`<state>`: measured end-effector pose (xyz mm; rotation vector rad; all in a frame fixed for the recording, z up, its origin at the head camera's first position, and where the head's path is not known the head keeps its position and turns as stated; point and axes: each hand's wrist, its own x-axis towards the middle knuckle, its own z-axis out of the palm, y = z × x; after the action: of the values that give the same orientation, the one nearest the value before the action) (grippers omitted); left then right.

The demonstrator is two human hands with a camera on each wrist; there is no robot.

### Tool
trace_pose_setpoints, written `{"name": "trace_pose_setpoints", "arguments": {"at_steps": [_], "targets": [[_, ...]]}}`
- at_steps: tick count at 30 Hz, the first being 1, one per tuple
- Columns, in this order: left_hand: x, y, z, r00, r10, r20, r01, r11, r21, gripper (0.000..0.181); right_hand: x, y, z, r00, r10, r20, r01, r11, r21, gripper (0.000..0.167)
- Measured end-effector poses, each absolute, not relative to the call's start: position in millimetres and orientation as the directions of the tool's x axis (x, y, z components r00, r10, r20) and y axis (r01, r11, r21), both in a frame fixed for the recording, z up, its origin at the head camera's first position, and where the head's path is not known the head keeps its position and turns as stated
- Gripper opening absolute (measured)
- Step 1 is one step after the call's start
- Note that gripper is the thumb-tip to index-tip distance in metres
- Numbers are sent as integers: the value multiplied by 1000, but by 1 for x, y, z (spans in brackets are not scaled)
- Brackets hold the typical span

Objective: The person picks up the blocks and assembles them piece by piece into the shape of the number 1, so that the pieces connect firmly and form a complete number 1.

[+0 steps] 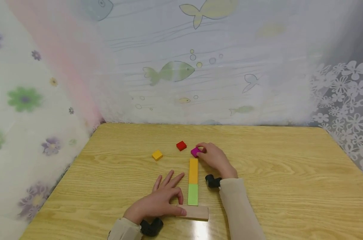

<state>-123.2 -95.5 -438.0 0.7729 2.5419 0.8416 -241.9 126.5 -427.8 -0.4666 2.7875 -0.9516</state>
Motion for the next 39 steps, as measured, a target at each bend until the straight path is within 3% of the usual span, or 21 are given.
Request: {"name": "trace_pose_setpoints", "arguments": {"at_steps": [22,30,39], "targets": [[-123,-96,-433,-790,592,-157,386,681,623,30,-241,127,-427,-932,-357,-61,-236,728,-644,30],[-122,-96,-432,-790,592,-160,386,682,621,30,-241,135,-430,-924,-374,-82,-205,663,-720,35],[-123,-97,-432,-783,601,-157,386,669,635,29,-242,132,-429,-899,-431,-79,-275,696,-663,43]]}}
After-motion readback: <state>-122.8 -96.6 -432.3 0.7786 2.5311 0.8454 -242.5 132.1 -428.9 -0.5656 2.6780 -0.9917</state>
